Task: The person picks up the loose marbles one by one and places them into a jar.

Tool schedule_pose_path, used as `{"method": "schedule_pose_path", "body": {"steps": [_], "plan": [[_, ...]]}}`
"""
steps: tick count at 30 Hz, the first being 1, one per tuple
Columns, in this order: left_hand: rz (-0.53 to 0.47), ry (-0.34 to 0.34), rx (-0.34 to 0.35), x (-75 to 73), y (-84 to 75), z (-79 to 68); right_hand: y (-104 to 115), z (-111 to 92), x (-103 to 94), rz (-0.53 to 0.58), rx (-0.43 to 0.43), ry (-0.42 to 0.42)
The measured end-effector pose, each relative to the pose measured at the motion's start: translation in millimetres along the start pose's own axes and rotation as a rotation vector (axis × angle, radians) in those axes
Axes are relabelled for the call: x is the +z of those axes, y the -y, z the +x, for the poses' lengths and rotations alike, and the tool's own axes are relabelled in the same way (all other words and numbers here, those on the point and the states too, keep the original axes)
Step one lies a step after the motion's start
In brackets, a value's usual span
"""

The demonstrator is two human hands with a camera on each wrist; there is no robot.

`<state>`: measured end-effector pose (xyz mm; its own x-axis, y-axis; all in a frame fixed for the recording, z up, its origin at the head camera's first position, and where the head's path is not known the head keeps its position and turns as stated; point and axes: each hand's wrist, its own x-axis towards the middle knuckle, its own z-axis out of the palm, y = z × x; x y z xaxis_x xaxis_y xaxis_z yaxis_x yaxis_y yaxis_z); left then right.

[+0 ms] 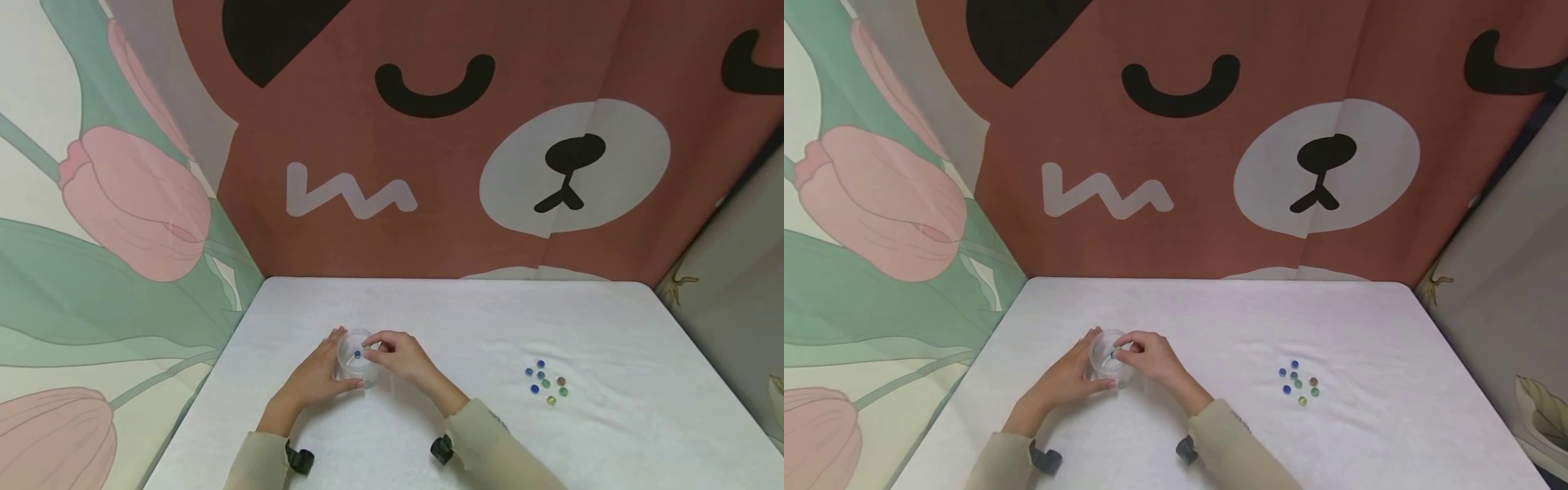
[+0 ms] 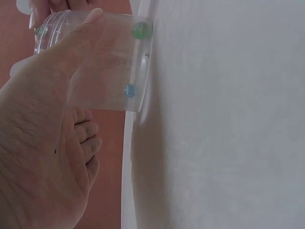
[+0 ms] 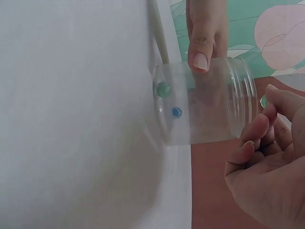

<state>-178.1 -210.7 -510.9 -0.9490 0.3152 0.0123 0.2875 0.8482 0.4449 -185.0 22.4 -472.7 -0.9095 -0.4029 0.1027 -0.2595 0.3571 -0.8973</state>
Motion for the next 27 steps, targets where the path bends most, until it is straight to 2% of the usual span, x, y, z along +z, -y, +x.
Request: {"method": "schedule_pose_path", "body": {"steps": [6,27], "plan": [[0.003,-0.008,0.028,-1.3,-0.2,0.5,-1.1,3.2,5.2,0.002,0.021,-0.025],[0.013,0.002,0.012,-1.5,-1.3,1.1,-1.9,6.8,7.2,0.049,0.036,0.006]]}}
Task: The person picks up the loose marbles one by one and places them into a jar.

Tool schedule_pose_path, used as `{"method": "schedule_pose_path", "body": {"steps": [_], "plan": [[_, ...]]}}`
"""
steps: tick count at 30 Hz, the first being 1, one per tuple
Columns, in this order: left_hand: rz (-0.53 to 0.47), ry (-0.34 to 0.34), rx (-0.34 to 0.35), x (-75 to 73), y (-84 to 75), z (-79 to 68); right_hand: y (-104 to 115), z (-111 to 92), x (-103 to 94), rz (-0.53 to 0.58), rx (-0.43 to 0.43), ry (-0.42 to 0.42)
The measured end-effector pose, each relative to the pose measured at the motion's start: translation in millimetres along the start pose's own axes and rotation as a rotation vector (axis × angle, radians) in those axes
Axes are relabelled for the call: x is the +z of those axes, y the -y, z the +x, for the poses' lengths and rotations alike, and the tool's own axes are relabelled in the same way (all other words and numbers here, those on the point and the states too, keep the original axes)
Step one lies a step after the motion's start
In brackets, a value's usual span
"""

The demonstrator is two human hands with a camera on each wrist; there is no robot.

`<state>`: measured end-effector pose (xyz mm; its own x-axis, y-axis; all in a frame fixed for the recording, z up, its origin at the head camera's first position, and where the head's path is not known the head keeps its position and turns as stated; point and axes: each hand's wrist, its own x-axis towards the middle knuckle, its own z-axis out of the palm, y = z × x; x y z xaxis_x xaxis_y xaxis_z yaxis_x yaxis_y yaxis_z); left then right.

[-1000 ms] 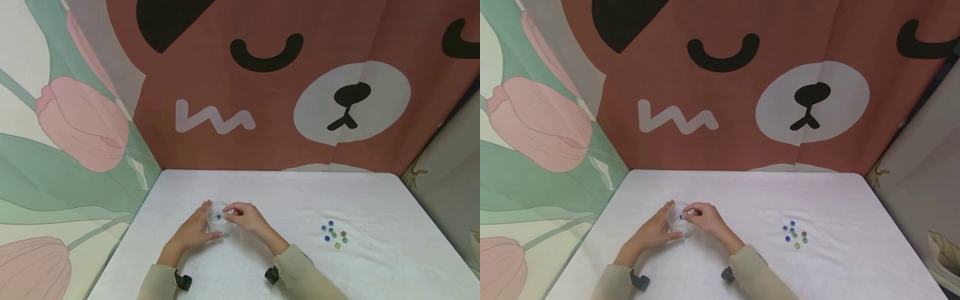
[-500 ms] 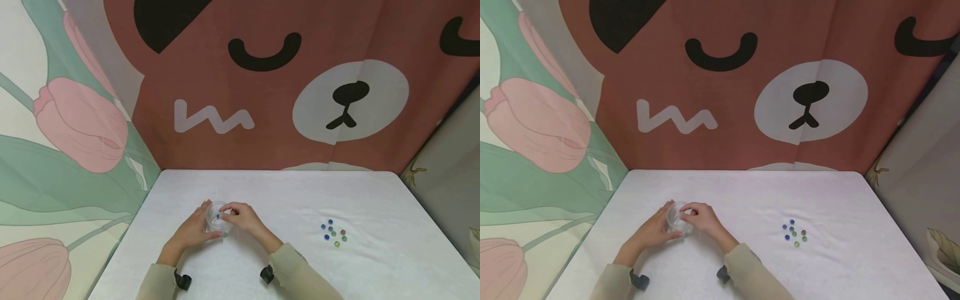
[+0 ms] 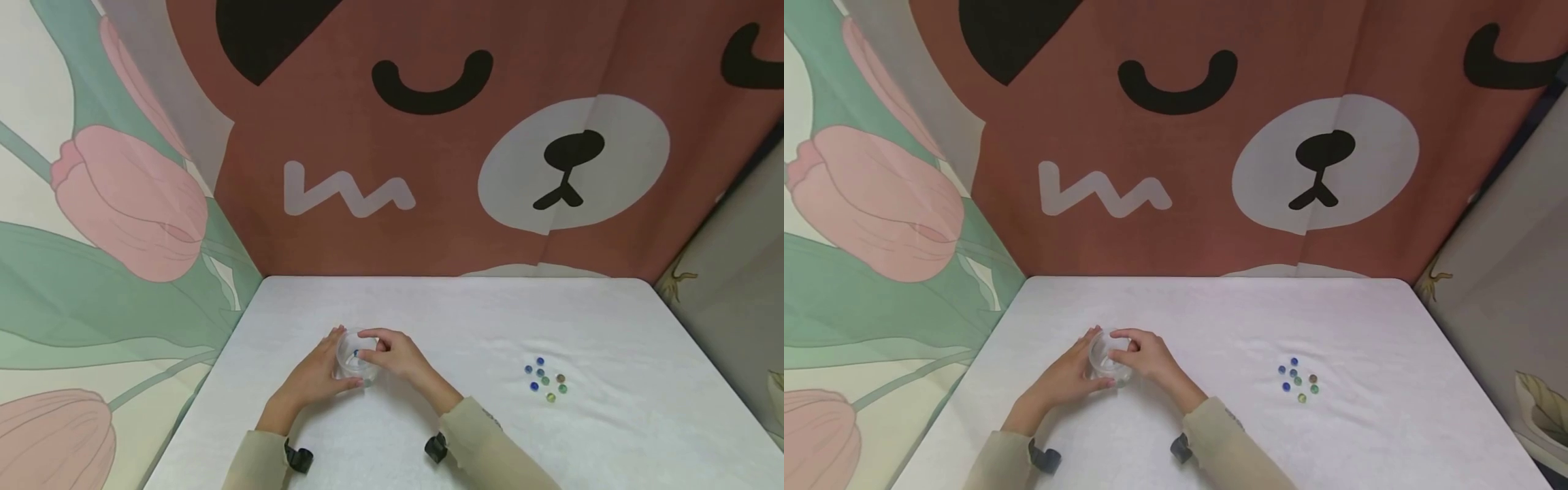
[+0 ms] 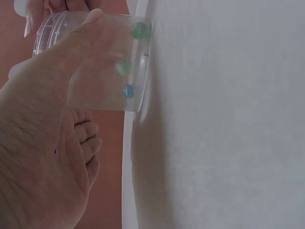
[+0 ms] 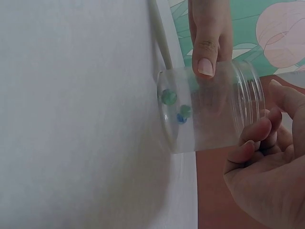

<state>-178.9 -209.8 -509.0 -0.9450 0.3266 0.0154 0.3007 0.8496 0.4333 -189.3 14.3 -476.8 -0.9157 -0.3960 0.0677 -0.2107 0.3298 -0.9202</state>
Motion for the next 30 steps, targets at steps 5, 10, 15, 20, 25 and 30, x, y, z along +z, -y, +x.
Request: {"method": "schedule_pose_path", "body": {"steps": [5,10,15,20,25,30], "plan": [[0.011,-0.003,-0.001,0.1,0.2,-0.1,0.6,-1.2,0.1,0.003,0.002,-0.004],[0.005,0.003,0.006,-0.7,0.1,-0.4,2.1,-2.9,-0.6,0.008,0.020,-0.001],[-0.005,0.003,0.017,-1.5,0.1,-0.1,3.1,-4.4,-3.0,0.007,0.015,0.004],[-0.006,0.000,0.022,-1.6,0.3,0.8,3.9,-9.0,-9.9,0.002,0.017,0.014],[-0.019,-0.003,0.016,-2.8,-1.2,1.2,2.0,-15.8,-24.0,-0.009,0.010,0.003],[-0.024,-0.005,0.012,-3.4,-2.2,1.3,-2.0,-25.2,-42.4,-0.039,0.048,-0.026]]}}
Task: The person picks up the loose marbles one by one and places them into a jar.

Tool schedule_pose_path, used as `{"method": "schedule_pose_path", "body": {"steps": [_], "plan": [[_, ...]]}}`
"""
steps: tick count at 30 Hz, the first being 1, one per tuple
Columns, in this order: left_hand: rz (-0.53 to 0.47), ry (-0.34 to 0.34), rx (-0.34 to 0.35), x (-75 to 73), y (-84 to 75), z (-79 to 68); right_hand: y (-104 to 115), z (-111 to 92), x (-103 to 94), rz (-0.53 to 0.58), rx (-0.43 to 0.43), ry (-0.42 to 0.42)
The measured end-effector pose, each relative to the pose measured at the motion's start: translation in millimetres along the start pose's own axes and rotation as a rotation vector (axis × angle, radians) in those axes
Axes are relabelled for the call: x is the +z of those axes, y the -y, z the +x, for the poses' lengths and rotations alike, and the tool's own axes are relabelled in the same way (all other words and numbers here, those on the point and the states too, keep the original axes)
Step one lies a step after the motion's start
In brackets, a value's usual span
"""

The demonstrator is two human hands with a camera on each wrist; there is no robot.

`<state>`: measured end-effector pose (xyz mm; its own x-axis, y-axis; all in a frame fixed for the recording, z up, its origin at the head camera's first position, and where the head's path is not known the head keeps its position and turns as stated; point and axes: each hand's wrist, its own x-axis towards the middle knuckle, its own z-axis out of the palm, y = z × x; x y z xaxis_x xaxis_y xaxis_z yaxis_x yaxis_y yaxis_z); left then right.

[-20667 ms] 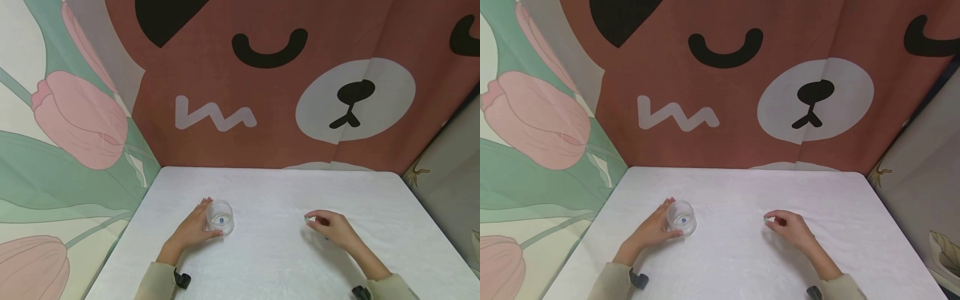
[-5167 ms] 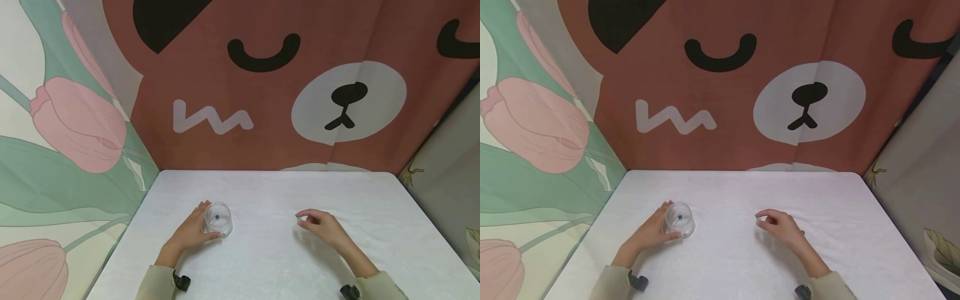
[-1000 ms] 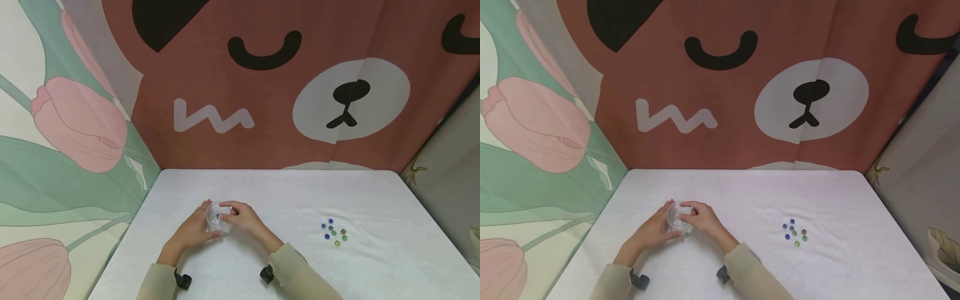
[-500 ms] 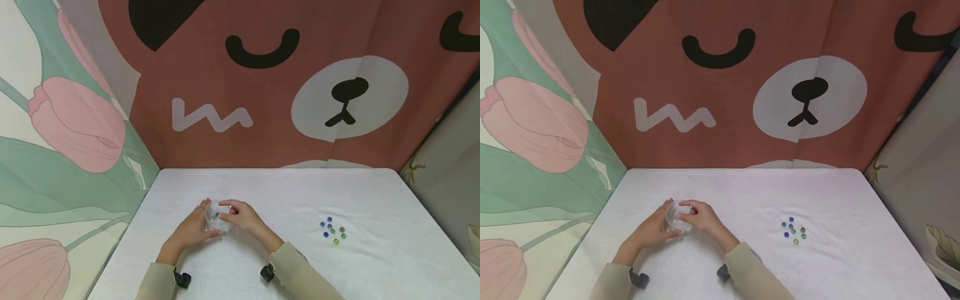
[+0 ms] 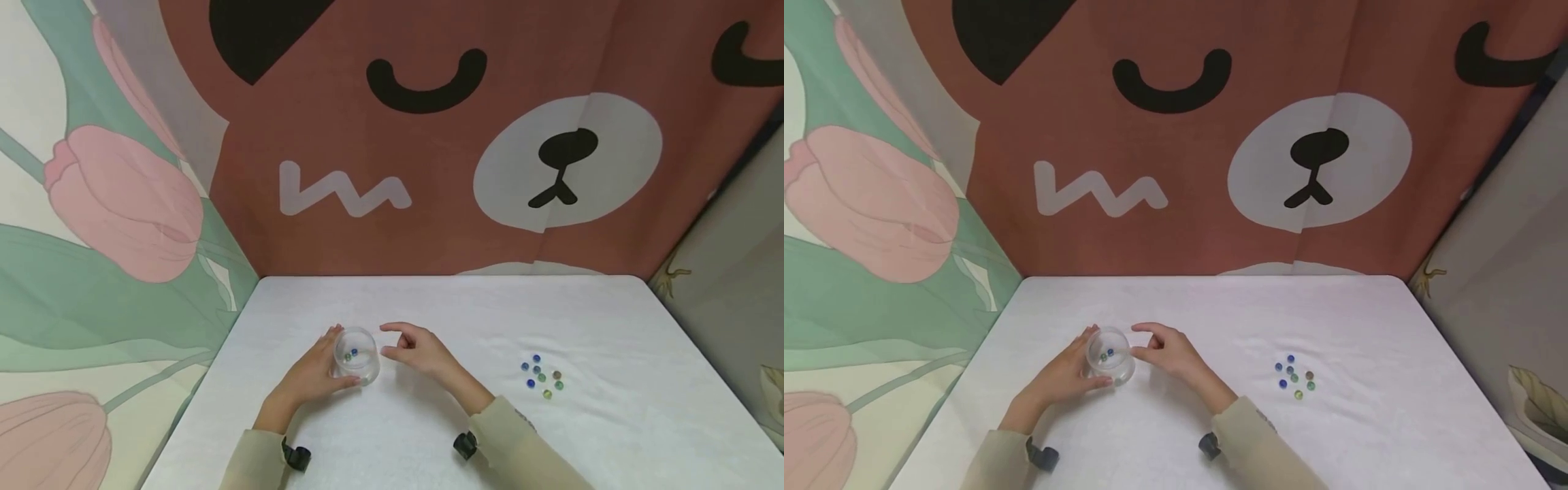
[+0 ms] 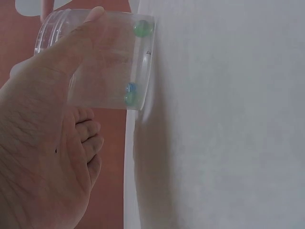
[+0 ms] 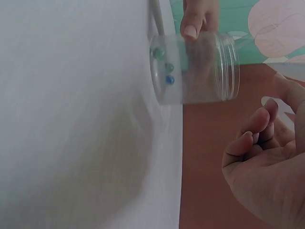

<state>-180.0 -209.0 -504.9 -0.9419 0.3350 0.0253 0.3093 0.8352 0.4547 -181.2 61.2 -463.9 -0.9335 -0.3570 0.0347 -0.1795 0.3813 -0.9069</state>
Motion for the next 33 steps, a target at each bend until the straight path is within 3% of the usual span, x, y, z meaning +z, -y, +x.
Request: {"method": "schedule_pose_path", "body": {"steps": [8,17,33], "plan": [[-0.005,0.004,-0.032,1.9,2.3,-0.3,-10.0,-13.4,-24.5,-0.015,0.014,-0.039],[-0.018,0.008,-0.012,1.9,2.0,-1.0,-16.2,-28.4,-46.3,-0.045,0.065,-0.066],[-0.027,0.001,-0.004,1.2,2.3,-2.0,-29.7,-46.4,-68.2,-0.061,0.067,-0.101]]}}
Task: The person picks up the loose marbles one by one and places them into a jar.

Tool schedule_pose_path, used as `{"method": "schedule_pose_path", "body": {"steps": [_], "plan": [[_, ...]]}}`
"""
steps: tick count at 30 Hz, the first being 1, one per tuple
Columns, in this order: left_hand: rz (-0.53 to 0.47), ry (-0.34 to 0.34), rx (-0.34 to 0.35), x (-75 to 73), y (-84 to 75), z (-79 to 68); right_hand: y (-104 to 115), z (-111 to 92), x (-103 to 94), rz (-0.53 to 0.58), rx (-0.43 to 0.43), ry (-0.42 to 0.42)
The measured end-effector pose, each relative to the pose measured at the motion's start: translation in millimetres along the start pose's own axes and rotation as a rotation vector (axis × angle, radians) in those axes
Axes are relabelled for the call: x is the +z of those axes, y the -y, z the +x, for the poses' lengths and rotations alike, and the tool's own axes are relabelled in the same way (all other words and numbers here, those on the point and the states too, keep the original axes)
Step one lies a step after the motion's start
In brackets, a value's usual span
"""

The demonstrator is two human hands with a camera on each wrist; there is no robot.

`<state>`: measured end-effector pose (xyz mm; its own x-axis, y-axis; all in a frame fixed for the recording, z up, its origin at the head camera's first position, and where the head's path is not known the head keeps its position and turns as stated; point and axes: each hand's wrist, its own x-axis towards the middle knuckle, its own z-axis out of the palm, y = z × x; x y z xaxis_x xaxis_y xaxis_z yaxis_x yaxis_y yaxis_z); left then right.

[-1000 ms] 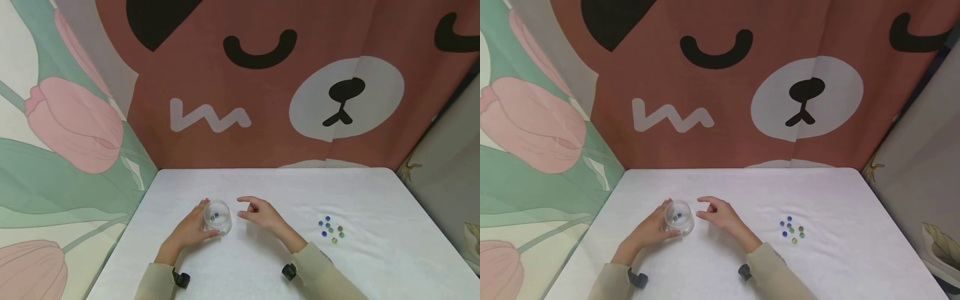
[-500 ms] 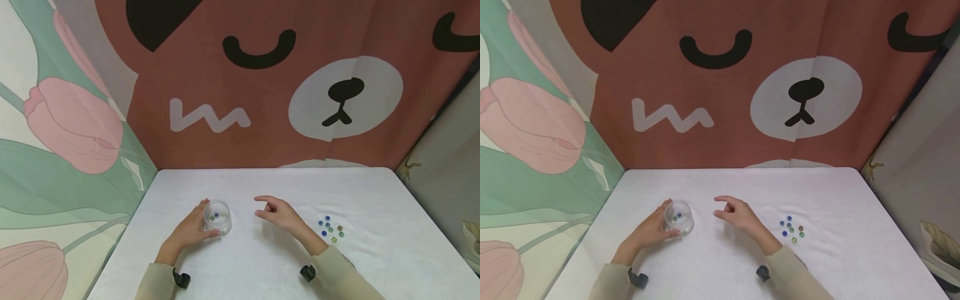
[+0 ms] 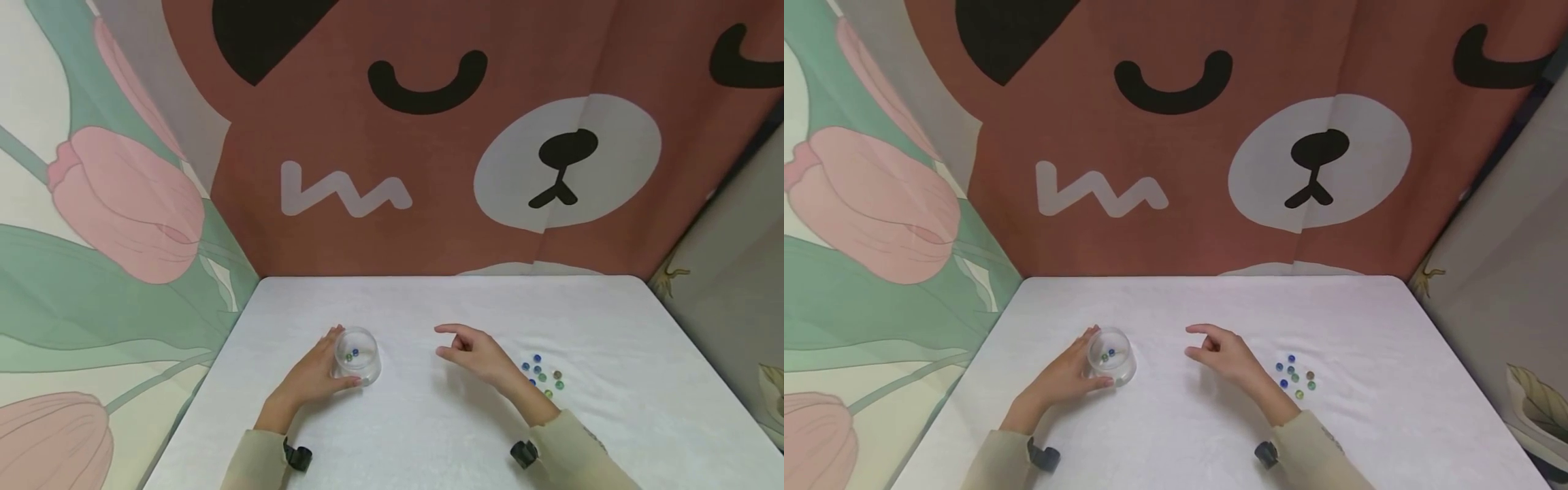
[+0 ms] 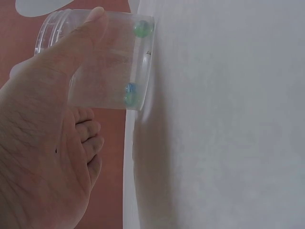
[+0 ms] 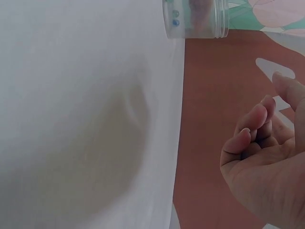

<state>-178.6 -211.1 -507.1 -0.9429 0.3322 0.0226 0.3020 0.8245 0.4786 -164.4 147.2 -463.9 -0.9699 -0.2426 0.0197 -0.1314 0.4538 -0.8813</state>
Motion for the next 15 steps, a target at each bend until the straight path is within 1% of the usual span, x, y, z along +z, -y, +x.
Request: {"method": "schedule_pose_path", "body": {"steps": [15], "plan": [[-0.001,0.003,-0.012,-0.3,-3.1,-1.3,-10.7,-17.0,-20.0,-0.004,0.030,-0.040]]}}
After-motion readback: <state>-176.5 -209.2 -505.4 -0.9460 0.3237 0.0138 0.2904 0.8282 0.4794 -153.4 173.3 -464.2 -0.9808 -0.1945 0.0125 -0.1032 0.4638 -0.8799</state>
